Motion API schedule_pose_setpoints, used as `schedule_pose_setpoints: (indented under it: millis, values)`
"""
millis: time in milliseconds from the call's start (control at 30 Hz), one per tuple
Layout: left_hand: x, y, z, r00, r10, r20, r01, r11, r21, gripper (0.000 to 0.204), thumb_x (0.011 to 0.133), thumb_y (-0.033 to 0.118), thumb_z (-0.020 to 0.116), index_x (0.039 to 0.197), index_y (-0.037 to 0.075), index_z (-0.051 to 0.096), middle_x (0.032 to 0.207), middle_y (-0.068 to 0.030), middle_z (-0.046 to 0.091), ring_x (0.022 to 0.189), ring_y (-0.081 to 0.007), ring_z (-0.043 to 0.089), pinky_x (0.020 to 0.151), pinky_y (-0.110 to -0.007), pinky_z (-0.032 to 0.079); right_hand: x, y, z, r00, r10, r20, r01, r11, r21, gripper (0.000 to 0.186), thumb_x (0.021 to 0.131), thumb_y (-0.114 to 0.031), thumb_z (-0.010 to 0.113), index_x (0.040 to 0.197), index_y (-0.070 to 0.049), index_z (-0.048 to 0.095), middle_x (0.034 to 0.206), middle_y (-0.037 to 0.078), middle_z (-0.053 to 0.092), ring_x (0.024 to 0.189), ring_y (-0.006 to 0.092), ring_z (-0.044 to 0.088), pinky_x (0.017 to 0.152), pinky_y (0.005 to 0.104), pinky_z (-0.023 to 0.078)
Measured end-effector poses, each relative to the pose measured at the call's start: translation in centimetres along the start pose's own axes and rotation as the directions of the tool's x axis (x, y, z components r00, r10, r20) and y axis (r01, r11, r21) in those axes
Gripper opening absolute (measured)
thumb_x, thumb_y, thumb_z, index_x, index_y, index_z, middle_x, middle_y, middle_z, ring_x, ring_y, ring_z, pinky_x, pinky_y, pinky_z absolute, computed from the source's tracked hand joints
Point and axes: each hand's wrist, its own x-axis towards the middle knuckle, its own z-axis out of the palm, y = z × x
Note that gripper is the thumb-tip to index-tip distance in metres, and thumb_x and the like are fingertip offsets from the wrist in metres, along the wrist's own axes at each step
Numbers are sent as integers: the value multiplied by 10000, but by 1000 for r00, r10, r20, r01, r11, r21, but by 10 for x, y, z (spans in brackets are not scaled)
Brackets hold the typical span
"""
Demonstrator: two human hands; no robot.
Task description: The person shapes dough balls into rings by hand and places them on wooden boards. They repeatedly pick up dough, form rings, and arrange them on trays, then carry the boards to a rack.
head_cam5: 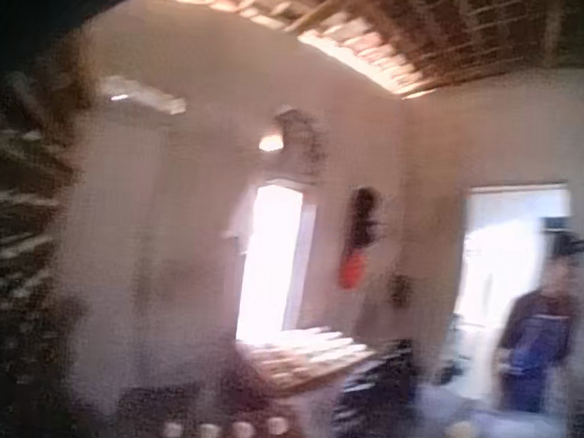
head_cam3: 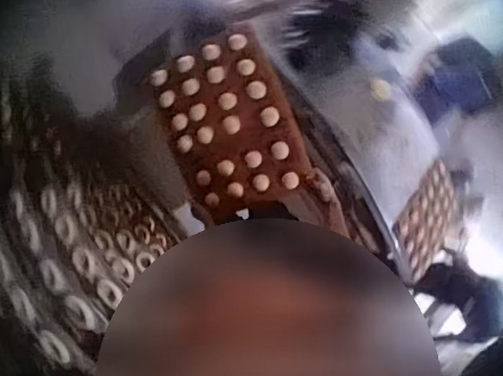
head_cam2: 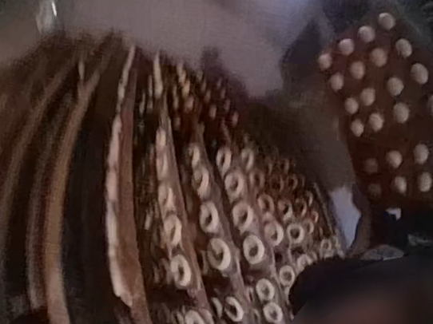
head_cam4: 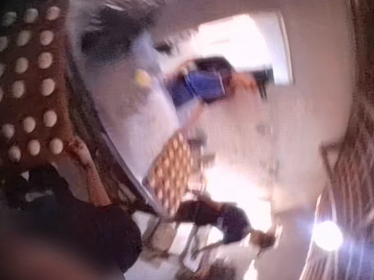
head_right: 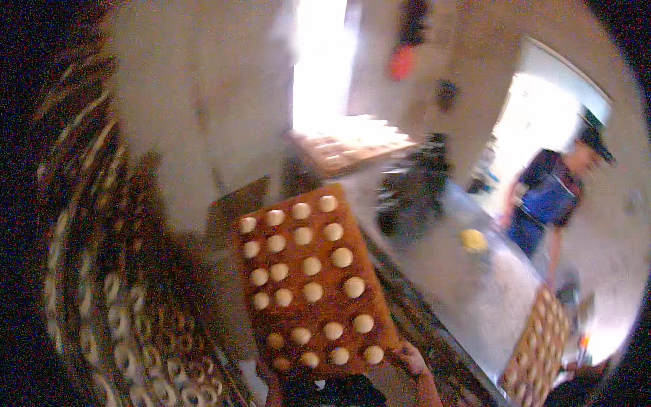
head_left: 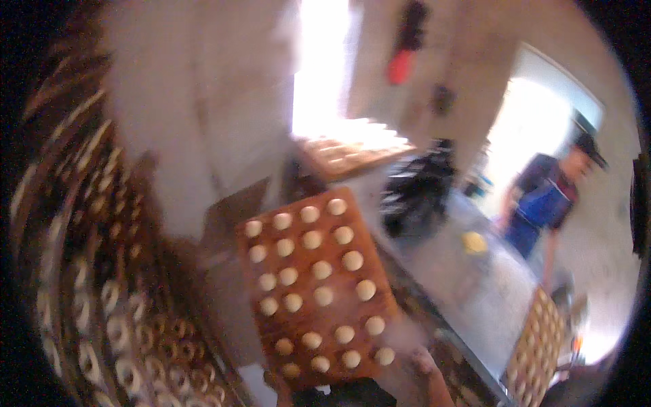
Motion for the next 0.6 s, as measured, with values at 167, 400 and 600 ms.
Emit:
schedule_pose_setpoints:
  millis: [167, 400, 600]
  values:
    - [-15, 134, 103, 897, 229, 379, -301, 943, 142, 447, 954, 372, 492, 1268, 53, 481, 1100, -118, 598, 969, -262, 586, 864, -408, 479, -73, 38, 15, 984, 103, -146, -60, 960, 273, 471, 1015, -406, 386, 1212, -18, 566, 1175, 37, 610, 1116, 180, 540, 998, 345, 400]
    - [-177, 123, 142, 673, 315, 669, -537, 830, 149, 447, 955, 357, 498, 1240, 12, 503, 1135, -141, 585, 994, -272, 577, 883, -407, 478, -270, 42, -4, 556, 131, -821, 296, 891, 343, 495, 1030, -399, 320, 1067, 23, 575, 948, 84, 620, 919, 187, 541, 870, 354, 443]
    - [-324, 44, 220, 594, 84, 800, -441, 865, 237, 450, 956, 344, 503, 1217, -22, 521, 1165, -160, 575, 1015, -281, 570, 900, -407, 477, -376, 24, -160, -36, 142, -989, -24, 989, 143, 407, 1009, -298, 389, 939, 31, 617, 825, 215, 628, 754, 316, 583, 689, 405, 466]
